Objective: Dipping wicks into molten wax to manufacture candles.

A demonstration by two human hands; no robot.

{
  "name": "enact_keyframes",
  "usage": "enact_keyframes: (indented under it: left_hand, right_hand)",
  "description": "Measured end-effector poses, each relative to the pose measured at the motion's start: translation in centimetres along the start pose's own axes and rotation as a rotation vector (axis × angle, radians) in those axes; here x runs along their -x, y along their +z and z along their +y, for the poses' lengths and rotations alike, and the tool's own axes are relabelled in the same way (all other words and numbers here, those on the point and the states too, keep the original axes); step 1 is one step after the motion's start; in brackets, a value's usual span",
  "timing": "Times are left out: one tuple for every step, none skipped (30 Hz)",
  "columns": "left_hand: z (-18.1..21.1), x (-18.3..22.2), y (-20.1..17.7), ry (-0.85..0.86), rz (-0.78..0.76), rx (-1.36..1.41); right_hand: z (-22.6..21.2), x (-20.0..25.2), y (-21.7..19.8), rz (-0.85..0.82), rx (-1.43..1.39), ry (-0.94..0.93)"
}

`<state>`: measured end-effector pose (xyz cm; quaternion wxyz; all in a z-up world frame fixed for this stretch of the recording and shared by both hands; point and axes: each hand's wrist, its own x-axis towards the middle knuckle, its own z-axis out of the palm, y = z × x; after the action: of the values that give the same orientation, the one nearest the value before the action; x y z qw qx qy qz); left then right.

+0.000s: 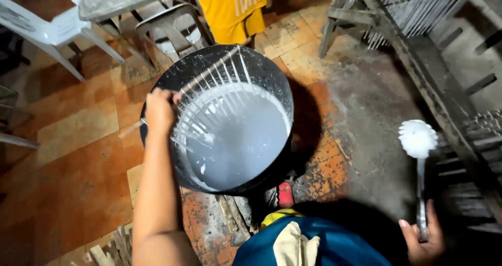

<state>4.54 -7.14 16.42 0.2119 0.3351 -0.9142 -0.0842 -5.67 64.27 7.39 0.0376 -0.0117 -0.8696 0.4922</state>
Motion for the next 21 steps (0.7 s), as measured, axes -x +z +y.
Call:
enact_keyframes:
  left_hand:
    - [1.9, -0.1, -2.8, 0.008, 0.005, -0.002]
    - [3.8, -0.3, -5.6, -0.050, -0.052, -0.006]
    - [5.7, -0.4, -8.3, -0.108, -0.109, -0.009]
    - [5.1, -0.8, -8.8, -0.102, -0.101, -0.009]
    - [4.4, -1.3, -9.3, 0.004, -0.042, -0.033]
    - [3.7, -1.8, -9.7, 0.109, 0.014, -0.057]
    - [4.3, -1.9, -10.7, 0.112, 0.020, -0.059]
    - [4.8, -1.8, -11.8, 0.182, 0.047, -0.034]
    - [5.3, -1.8, -12.8, 0.251, 0.074, -0.009]
    - [5.5, -2.1, -13.2, 0.247, 0.077, -0.015]
    - [5.6, -2.3, -13.6, 0.289, 0.108, -0.024]
    - [5.6, -2.5, -14.2, 0.327, 0.141, -0.037]
    - [6.3, -2.2, -14.9, 0.319, 0.146, -0.046]
    - [7.2, -2.0, -15.5, 0.318, 0.145, 0.010]
    - [8.1, -1.9, -16.1, 0.317, 0.144, 0.066]
    - [8.1, -1.9, -16.3, 0.318, 0.148, 0.065]
    - [8.2, -2.0, -16.5, 0.302, 0.144, 0.083]
    - [8.8, -2.3, -16.2, 0.293, 0.133, 0.107]
    - [7.6, -2.7, -16.0, 0.304, 0.129, 0.113]
    - [7.0, -3.5, -15.4, 0.330, 0.108, 0.035]
    - [6.5, -4.5, -14.7, 0.356, 0.089, -0.043]
  right_hand:
    - [0.2, 1.0, -0.8, 0.006, -0.008, 0.001]
    - [0.3, 1.9, -1.6, 0.016, -0.024, 0.023]
    - [0.5, 2.9, -2.3, 0.027, -0.040, 0.044]
    - [1.8, 3.6, -3.1, 0.032, -0.048, 0.041]
    - [3.1, 4.3, -3.7, 0.052, 0.005, -0.010]
    - [4.4, 5.0, -4.4, 0.069, 0.059, -0.059]
    - [5.5, 5.4, -5.2, 0.072, 0.053, -0.061]
    - [6.6, 5.8, -6.0, 0.027, 0.098, 0.014]
    - [7.7, 6.2, -6.6, -0.018, 0.143, 0.088]
    - [8.5, 6.7, -6.8, -0.024, 0.139, 0.085]
    - [9.4, 7.2, -6.8, -0.007, 0.006, 0.101]
    - [10.2, 7.5, -6.7, 0.004, -0.132, 0.115]
    - [10.7, 8.0, -6.4, -0.007, -0.138, 0.110]
    - [11.2, 8.6, -6.3, 0.059, -0.234, 0.042]
    - [11.6, 9.2, -6.1, 0.124, -0.331, -0.025]
    - [12.5, 9.4, -6.2, 0.126, -0.334, -0.026]
    - [13.5, 9.4, -6.2, 0.152, -0.328, -0.064]
    - [14.5, 10.0, -6.7, 0.189, -0.316, -0.096]
    - [13.0, 10.9, -7.5, 0.201, -0.313, -0.091]
    - [11.6, 12.1, -8.3, 0.177, -0.316, 0.012]
    - [10.2, 13.1, -9.2, 0.153, -0.320, 0.115]
